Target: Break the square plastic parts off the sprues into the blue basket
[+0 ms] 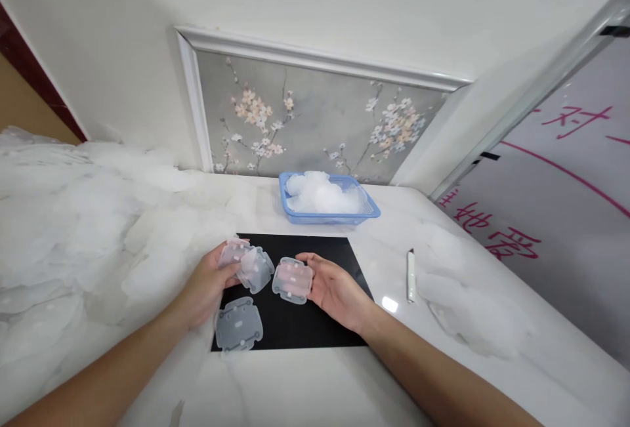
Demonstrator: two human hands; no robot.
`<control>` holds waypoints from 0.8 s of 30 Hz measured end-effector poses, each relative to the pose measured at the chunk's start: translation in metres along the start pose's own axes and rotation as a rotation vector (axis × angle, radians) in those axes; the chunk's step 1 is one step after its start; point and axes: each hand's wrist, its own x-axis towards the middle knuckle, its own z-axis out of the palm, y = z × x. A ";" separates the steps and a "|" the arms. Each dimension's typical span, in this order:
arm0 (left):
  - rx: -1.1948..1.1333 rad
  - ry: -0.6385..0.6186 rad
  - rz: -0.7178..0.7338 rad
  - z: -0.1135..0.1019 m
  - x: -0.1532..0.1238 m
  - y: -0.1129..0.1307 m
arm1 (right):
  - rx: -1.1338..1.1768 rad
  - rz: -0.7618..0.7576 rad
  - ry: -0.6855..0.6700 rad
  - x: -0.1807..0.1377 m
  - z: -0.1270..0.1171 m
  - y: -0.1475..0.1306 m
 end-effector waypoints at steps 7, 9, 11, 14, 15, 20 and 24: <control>-0.008 -0.023 -0.017 -0.001 0.001 -0.002 | 0.063 0.084 -0.063 0.003 -0.002 0.000; -0.016 -0.026 -0.018 -0.002 0.002 -0.003 | 0.055 0.086 -0.067 0.001 -0.002 0.000; -0.020 -0.025 -0.020 -0.002 0.002 -0.003 | 0.033 0.068 -0.067 -0.001 0.000 -0.001; -0.057 -0.040 -0.024 -0.001 0.001 -0.004 | -0.059 0.008 -0.063 -0.004 0.003 -0.003; -0.078 -0.060 -0.032 -0.001 0.000 -0.004 | -0.111 -0.021 -0.052 -0.004 0.003 -0.004; -0.144 -0.209 -0.098 0.003 -0.007 -0.002 | -0.506 -0.292 0.083 -0.005 0.002 -0.003; -0.142 -0.290 -0.106 0.004 -0.011 -0.003 | -0.810 -0.325 -0.050 -0.007 0.002 0.003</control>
